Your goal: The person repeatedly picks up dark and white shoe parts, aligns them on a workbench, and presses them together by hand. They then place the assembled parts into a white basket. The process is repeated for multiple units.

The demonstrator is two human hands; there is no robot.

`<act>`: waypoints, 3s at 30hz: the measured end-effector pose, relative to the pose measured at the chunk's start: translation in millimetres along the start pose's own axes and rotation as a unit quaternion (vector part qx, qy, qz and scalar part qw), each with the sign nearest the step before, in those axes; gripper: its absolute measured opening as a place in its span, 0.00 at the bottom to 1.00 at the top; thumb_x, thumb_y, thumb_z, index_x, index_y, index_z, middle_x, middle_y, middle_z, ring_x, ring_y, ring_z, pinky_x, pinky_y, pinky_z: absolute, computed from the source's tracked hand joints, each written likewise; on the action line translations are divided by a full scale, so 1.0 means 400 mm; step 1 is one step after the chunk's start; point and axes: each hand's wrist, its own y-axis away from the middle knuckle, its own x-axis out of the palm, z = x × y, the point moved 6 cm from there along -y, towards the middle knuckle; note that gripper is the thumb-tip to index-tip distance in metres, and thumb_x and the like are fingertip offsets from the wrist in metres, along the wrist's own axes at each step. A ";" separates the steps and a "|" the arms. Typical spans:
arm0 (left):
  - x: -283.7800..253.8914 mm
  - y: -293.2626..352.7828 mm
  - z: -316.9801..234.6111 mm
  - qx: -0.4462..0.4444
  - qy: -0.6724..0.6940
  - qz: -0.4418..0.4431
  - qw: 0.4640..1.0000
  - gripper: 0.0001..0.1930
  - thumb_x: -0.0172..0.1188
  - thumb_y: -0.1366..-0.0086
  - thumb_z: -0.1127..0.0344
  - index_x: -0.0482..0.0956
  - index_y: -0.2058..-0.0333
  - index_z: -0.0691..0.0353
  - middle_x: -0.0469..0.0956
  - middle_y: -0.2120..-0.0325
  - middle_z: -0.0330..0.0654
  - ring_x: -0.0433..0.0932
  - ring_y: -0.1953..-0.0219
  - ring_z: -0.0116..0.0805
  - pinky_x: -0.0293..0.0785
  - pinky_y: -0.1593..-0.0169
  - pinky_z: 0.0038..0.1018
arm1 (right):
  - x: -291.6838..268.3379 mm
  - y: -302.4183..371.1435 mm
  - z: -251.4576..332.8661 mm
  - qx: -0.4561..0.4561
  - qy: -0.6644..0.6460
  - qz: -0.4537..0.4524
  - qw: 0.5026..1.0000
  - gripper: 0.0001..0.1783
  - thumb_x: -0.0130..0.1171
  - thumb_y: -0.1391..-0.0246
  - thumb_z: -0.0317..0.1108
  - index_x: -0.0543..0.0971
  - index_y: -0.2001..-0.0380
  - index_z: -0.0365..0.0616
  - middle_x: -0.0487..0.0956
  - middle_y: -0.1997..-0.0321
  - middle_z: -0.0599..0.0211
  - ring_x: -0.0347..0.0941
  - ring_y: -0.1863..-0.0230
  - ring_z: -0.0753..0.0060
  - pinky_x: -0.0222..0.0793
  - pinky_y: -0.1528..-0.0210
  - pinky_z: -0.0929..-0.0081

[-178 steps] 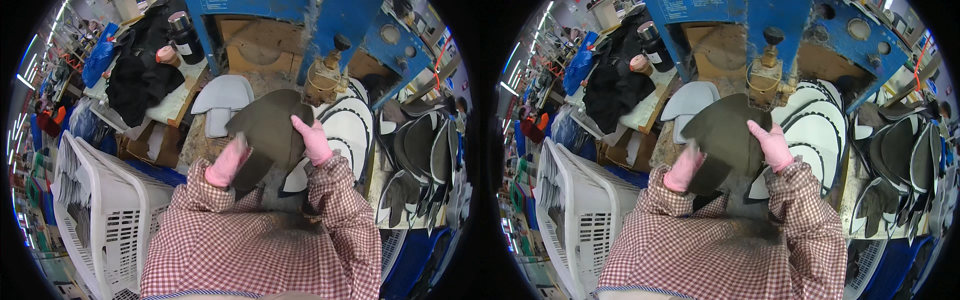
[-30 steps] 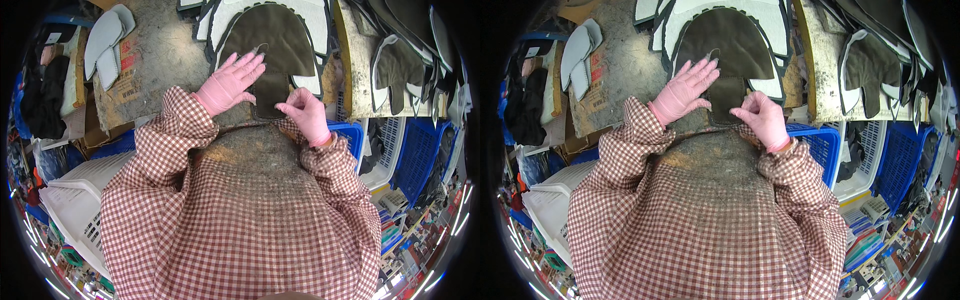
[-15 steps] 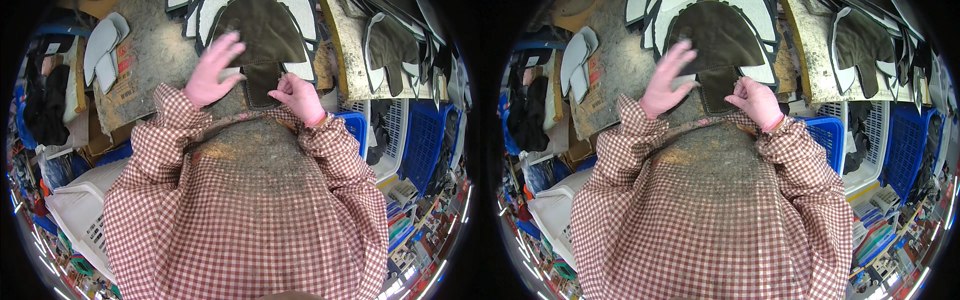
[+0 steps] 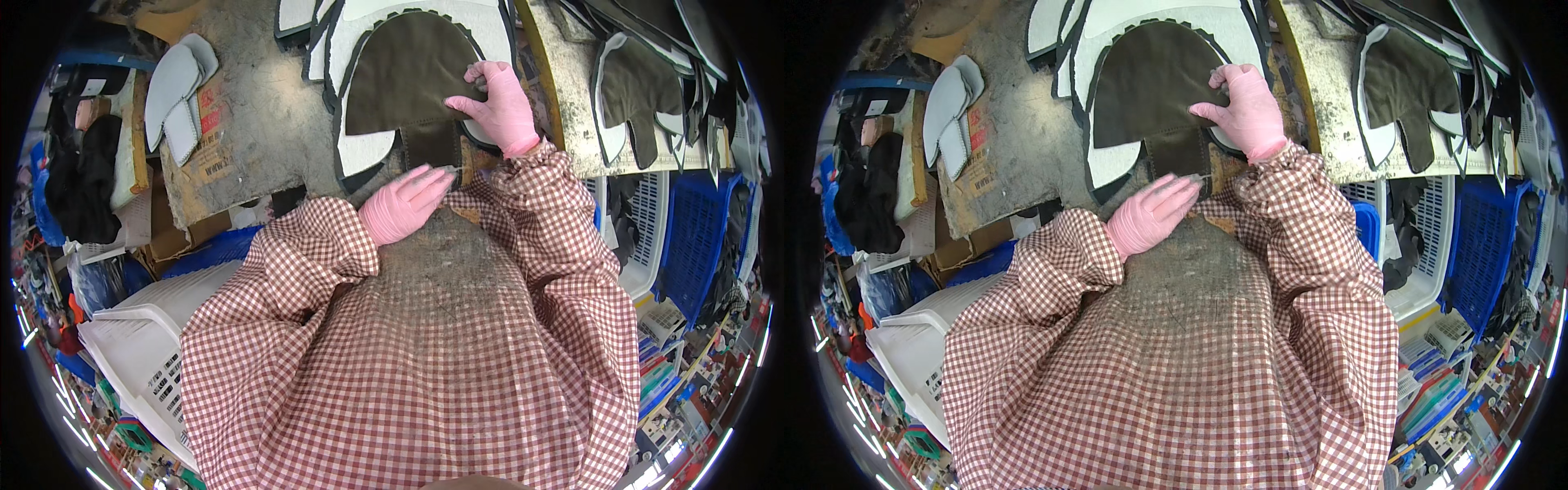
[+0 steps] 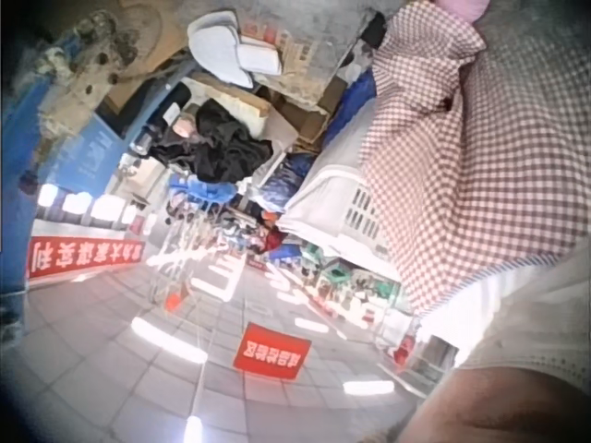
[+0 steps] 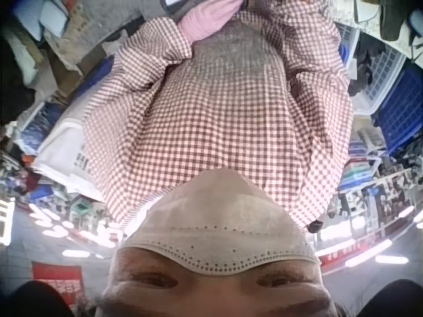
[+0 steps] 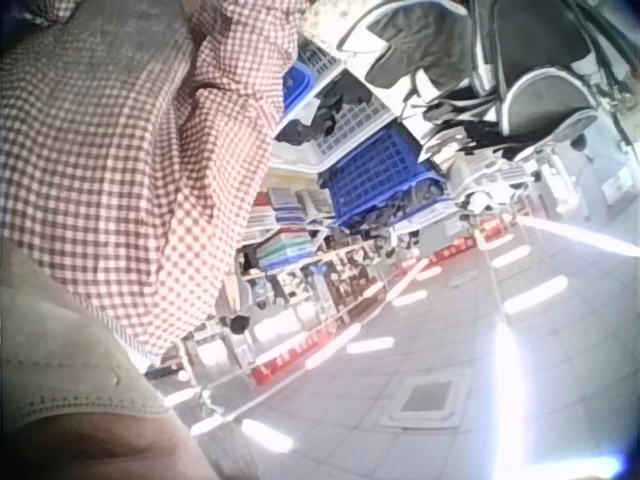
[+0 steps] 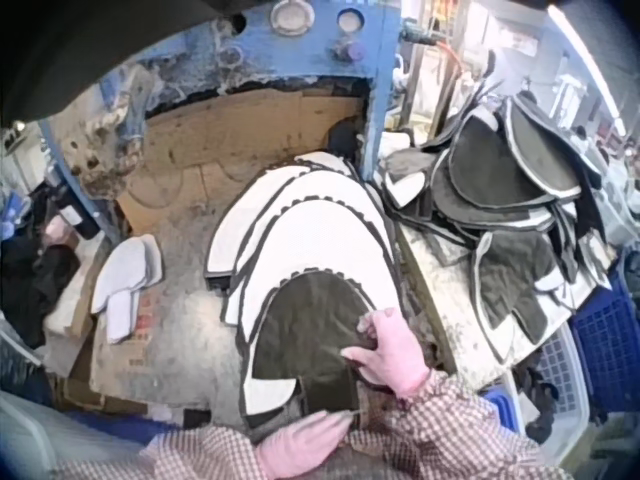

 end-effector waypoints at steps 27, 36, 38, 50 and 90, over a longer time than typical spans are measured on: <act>-0.144 -0.024 0.031 -0.046 0.173 -0.121 0.976 0.24 0.61 0.37 0.70 0.75 0.41 0.59 0.76 0.45 0.47 0.79 0.47 0.44 0.83 0.49 0.31 | -0.220 0.045 -0.004 0.332 -0.292 -0.046 0.896 0.18 0.70 0.44 0.38 0.81 0.58 0.35 0.84 0.57 0.67 0.79 0.58 0.72 0.75 0.56 0.72; -0.233 -0.069 0.268 -0.216 -0.120 0.037 0.968 0.34 0.65 0.40 0.50 0.70 0.37 0.57 0.62 0.32 0.49 0.60 0.30 0.49 0.54 0.28 0.45 | -0.006 -0.038 0.150 -0.164 0.291 0.102 0.937 0.41 0.62 0.42 0.51 0.63 0.29 0.55 0.59 0.25 0.54 0.50 0.23 0.48 0.45 0.25 0.43; -0.265 -0.026 0.269 -0.246 -0.082 0.012 0.966 0.33 0.66 0.40 0.51 0.71 0.38 0.57 0.64 0.33 0.48 0.61 0.31 0.49 0.57 0.29 0.44 | 0.125 -0.016 0.149 -0.184 0.265 0.181 0.929 0.48 0.62 0.46 0.56 0.57 0.27 0.54 0.55 0.24 0.51 0.48 0.23 0.43 0.39 0.26 0.34; -0.552 0.515 0.790 -0.698 0.032 0.038 0.714 0.39 0.74 0.50 0.45 0.73 0.47 0.68 0.75 0.53 0.57 0.75 0.49 0.51 0.74 0.45 0.37 | 0.049 -0.072 0.446 -0.259 -0.082 0.114 0.956 0.08 0.64 0.46 0.30 0.84 0.63 0.41 0.83 0.56 0.55 0.80 0.54 0.52 0.75 0.48 0.61; -0.669 0.067 0.145 -0.139 0.444 -0.117 0.877 0.13 0.64 0.35 0.63 0.78 0.76 0.64 0.75 0.80 0.42 0.74 0.76 0.38 0.71 0.68 0.32 | 0.377 -0.076 0.650 -0.065 -0.380 0.296 0.874 0.17 0.57 0.36 0.44 0.80 0.61 0.38 0.79 0.68 0.54 0.75 0.64 0.68 0.72 0.56 0.69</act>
